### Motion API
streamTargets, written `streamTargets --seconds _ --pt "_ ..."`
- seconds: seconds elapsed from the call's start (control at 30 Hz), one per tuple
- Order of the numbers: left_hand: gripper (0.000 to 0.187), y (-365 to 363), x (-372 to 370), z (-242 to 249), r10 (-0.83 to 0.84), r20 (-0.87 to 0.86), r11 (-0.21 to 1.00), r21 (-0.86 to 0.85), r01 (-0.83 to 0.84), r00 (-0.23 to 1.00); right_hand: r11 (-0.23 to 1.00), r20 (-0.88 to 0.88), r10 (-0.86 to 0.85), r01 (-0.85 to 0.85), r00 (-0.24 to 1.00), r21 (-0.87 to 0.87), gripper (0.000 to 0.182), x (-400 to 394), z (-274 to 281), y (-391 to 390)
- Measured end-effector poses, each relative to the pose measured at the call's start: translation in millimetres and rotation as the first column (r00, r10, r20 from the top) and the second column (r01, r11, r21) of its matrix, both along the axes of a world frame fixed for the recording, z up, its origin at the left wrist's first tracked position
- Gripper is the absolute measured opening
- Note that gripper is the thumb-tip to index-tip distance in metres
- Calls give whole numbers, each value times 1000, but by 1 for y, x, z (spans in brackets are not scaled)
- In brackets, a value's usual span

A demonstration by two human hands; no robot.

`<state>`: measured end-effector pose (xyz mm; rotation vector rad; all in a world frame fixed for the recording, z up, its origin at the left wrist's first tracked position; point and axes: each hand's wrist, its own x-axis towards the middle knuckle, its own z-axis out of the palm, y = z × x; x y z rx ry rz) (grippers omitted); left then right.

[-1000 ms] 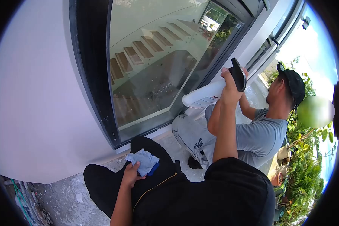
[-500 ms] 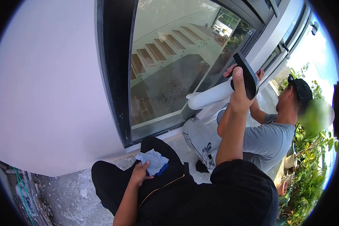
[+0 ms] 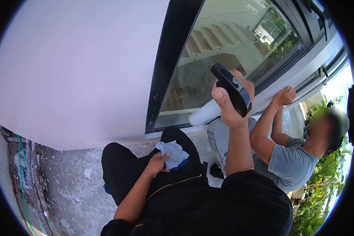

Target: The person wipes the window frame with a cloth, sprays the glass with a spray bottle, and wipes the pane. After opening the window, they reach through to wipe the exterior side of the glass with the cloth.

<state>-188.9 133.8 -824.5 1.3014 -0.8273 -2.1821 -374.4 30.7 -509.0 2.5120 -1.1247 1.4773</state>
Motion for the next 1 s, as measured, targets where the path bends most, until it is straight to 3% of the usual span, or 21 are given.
streamTargets --seconds 0.07,0.17,0.23,0.3,0.37,0.4,0.5,0.53,0.67,0.8,0.93,1.0 --pt "49 1 0 -2 10 -3 1000 -4 -10 1000 999 -3 12 -12 1000 -53 37 6 -12 0" --pt "48 -1 -1 -1 29 5 1000 -1 -29 1000 998 173 28 -38 985 57 32 24 -22 1" --pt "48 1 -1 -2 26 11 1000 10 -26 1000 987 230 -84 50 970 150 30 23 -52 6" --pt "49 0 -1 -3 24 4 1000 16 -24 1000 984 255 -76 32 964 173 28 26 -66 6" --pt "48 -1 -1 -3 25 13 1000 15 -25 1000 988 258 44 -81 965 134 26 31 -69 6" --pt "48 0 -1 -2 21 19 1000 17 -21 1000 960 152 33 -73 988 271 29 24 -69 12" --pt "48 -1 0 -2 17 2 1000 22 -17 1000 941 -110 61 -20 992 337 33 8 -79 14" --pt "47 -1 0 -2 19 7 1000 20 -19 1000 950 -35 8 3 999 313 33 13 -82 17" --pt "45 0 -1 -2 18 6 999 30 -18 1000 961 -269 -1 76 963 267 29 -3 -108 10" --pt "46 -4 0 -1 35 -8 999 23 -35 999 951 -69 54 -31 996 306 30 -3 -136 21" --pt "46 -2 -1 0 16 3 999 39 -16 1000 911 -207 133 -38 969 410 29 -2 -140 25" --pt "45 -3 -2 -1 29 5 999 35 -29 1000 905 -182 99 -12 978 426 31 3 -151 24"
